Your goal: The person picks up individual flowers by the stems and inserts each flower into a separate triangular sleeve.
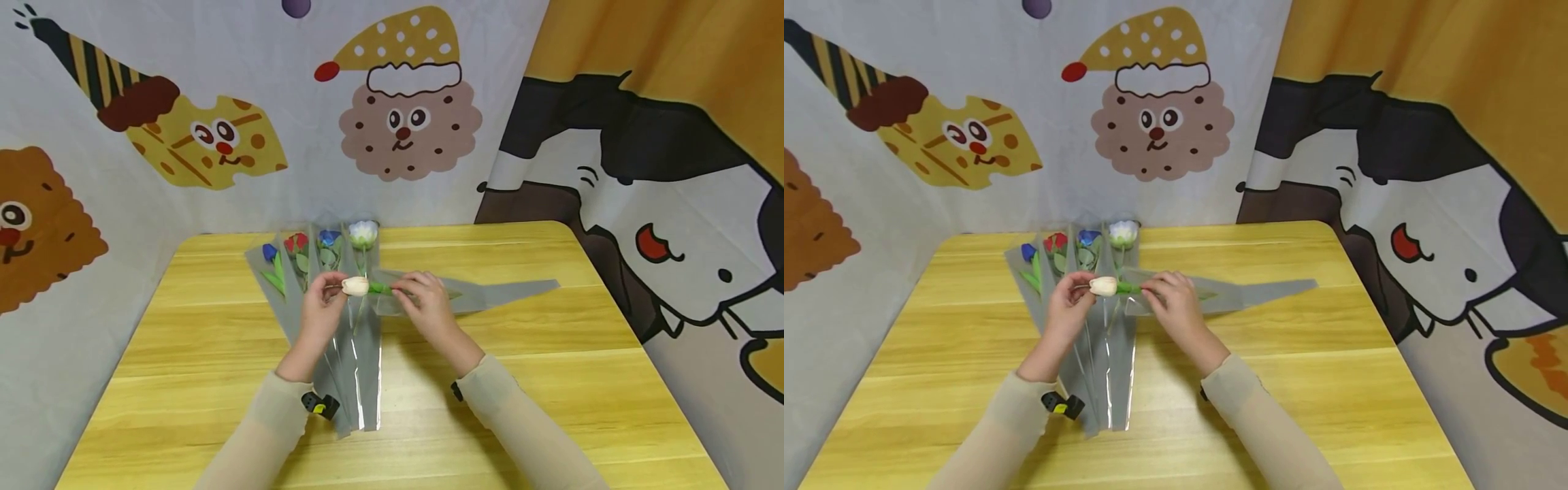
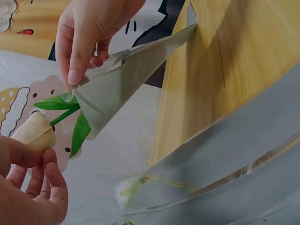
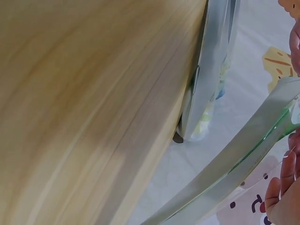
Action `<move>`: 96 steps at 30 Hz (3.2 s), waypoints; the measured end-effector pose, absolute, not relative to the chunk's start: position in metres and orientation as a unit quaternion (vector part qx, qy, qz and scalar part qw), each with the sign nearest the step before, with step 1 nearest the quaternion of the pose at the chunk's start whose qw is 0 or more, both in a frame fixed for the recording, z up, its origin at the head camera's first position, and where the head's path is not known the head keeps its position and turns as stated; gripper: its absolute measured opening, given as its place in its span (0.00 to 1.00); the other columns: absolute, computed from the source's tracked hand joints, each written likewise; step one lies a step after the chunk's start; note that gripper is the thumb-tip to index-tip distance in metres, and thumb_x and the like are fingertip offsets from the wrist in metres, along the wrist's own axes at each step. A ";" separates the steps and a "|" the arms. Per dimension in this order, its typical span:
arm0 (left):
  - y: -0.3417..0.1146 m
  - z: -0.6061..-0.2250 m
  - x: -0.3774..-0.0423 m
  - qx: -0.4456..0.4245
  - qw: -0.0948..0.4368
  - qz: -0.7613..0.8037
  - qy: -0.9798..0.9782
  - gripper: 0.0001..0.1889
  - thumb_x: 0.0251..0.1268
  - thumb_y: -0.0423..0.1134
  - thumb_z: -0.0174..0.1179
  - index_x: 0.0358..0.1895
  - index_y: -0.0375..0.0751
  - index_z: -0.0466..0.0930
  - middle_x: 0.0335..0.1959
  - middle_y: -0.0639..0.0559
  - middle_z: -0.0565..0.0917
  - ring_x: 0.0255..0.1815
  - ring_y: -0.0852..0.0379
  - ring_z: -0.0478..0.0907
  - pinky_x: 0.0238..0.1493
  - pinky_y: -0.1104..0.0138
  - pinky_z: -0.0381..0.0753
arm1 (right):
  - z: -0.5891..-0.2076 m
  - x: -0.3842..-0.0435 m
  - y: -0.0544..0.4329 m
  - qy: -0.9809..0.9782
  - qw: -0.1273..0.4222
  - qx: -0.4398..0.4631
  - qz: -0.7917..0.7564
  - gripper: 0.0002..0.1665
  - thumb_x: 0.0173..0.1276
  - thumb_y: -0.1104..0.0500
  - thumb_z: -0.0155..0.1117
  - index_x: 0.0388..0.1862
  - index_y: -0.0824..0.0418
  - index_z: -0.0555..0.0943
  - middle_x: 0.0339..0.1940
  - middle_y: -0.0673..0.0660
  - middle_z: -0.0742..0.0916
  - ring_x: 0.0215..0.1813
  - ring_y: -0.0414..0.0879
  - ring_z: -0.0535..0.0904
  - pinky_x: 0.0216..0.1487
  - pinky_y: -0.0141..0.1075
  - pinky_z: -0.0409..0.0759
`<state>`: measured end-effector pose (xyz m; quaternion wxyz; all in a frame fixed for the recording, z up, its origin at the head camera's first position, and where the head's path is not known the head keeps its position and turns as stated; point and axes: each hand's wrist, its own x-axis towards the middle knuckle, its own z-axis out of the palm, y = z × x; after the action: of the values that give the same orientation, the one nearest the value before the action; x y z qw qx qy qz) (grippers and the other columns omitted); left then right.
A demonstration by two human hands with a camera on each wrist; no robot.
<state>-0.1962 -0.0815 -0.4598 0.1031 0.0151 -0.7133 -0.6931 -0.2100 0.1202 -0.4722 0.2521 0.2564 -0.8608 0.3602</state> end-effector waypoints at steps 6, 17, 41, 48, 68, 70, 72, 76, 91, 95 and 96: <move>-0.079 -0.456 -0.193 0.008 0.088 -0.692 -0.716 0.12 0.55 0.18 0.54 0.45 0.24 0.75 0.40 0.42 0.78 0.33 0.66 0.75 0.33 0.80 0.75 | -0.472 -0.209 0.118 -0.859 0.257 0.263 0.356 0.06 0.61 0.57 0.68 0.36 0.56 0.87 0.38 0.51 0.86 0.42 0.46 0.78 0.46 0.42 0.72; -0.077 -0.463 -0.194 0.003 0.081 -0.698 -0.711 0.10 0.56 0.20 0.57 0.43 0.25 0.76 0.37 0.42 0.79 0.33 0.61 0.76 0.33 0.79 0.76 | -0.473 -0.210 0.115 -0.854 0.266 0.266 0.361 0.05 0.59 0.59 0.69 0.36 0.56 0.86 0.38 0.50 0.86 0.42 0.45 0.78 0.45 0.41 0.72; -0.071 -0.437 -0.183 0.058 0.071 -0.687 -0.721 0.08 0.58 0.21 0.53 0.41 0.24 0.77 0.37 0.40 0.80 0.30 0.65 0.76 0.32 0.78 0.76 | -0.473 -0.212 0.120 -0.843 0.254 0.304 0.363 0.08 0.59 0.58 0.69 0.38 0.54 0.88 0.38 0.49 0.86 0.40 0.44 0.77 0.41 0.39 0.71; -0.069 -0.439 -0.181 0.039 0.080 -0.682 -0.726 0.07 0.58 0.20 0.53 0.40 0.23 0.76 0.35 0.38 0.79 0.27 0.65 0.75 0.25 0.79 0.72 | -0.473 -0.210 0.119 -0.841 0.251 0.306 0.369 0.08 0.60 0.58 0.68 0.38 0.56 0.87 0.38 0.50 0.86 0.41 0.44 0.77 0.43 0.39 0.72; -0.064 -0.453 -0.182 -0.026 0.049 -0.656 -0.753 0.07 0.56 0.25 0.62 0.39 0.26 0.81 0.36 0.32 0.83 0.32 0.56 0.80 0.31 0.78 0.78 | -0.471 -0.210 0.115 -0.847 0.251 0.290 0.369 0.07 0.62 0.58 0.67 0.38 0.56 0.87 0.39 0.50 0.86 0.43 0.44 0.78 0.46 0.40 0.73; -0.064 -0.463 -0.187 -0.029 0.047 -0.645 -0.762 0.07 0.56 0.27 0.64 0.38 0.29 0.82 0.36 0.36 0.84 0.32 0.57 0.81 0.31 0.77 0.79 | -0.471 -0.210 0.114 -0.846 0.250 0.293 0.368 0.07 0.62 0.58 0.67 0.38 0.56 0.87 0.39 0.50 0.86 0.42 0.44 0.78 0.46 0.40 0.73; -0.063 -0.472 -0.192 -0.037 0.045 -0.632 -0.773 0.07 0.56 0.28 0.65 0.38 0.31 0.83 0.35 0.38 0.85 0.32 0.56 0.83 0.32 0.76 0.80 | -0.471 -0.209 0.113 -0.845 0.250 0.297 0.367 0.07 0.62 0.58 0.67 0.38 0.57 0.87 0.38 0.50 0.86 0.42 0.45 0.78 0.45 0.40 0.73; -0.061 -0.462 -0.187 -0.058 0.040 -0.608 -0.791 0.08 0.57 0.27 0.64 0.39 0.27 0.83 0.36 0.35 0.85 0.36 0.46 0.84 0.34 0.72 0.82 | -0.471 -0.210 0.113 -0.844 0.251 0.300 0.368 0.06 0.62 0.59 0.67 0.38 0.58 0.87 0.38 0.50 0.86 0.42 0.45 0.78 0.46 0.40 0.73; -0.077 -0.485 -0.181 0.025 0.011 -0.617 -0.786 0.11 0.60 0.41 0.64 0.34 0.34 0.81 0.23 0.47 0.80 0.21 0.62 0.74 0.21 0.72 0.72 | -0.474 -0.212 0.117 -0.847 0.277 0.272 0.363 0.06 0.58 0.63 0.70 0.35 0.57 0.87 0.36 0.50 0.86 0.41 0.45 0.79 0.48 0.42 0.74; -0.075 -0.487 -0.173 0.024 -0.043 -0.582 -0.812 0.21 0.60 0.55 0.62 0.33 0.36 0.83 0.24 0.41 0.82 0.25 0.51 0.77 0.24 0.68 0.72 | -0.474 -0.213 0.117 -0.851 0.276 0.262 0.363 0.06 0.59 0.62 0.70 0.36 0.58 0.87 0.36 0.51 0.86 0.41 0.45 0.79 0.49 0.42 0.73; -0.073 -0.488 -0.171 0.020 -0.052 -0.580 -0.813 0.23 0.60 0.56 0.61 0.33 0.36 0.83 0.26 0.39 0.82 0.27 0.48 0.77 0.25 0.68 0.72 | -0.474 -0.213 0.117 -0.852 0.276 0.260 0.362 0.06 0.59 0.62 0.69 0.36 0.58 0.87 0.36 0.51 0.86 0.42 0.46 0.79 0.49 0.42 0.73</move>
<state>-0.1714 -0.0731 -0.4876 -0.0517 0.0203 -0.8126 -0.5801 -0.2125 0.1174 -0.4739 0.2764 0.2597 -0.8517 0.3617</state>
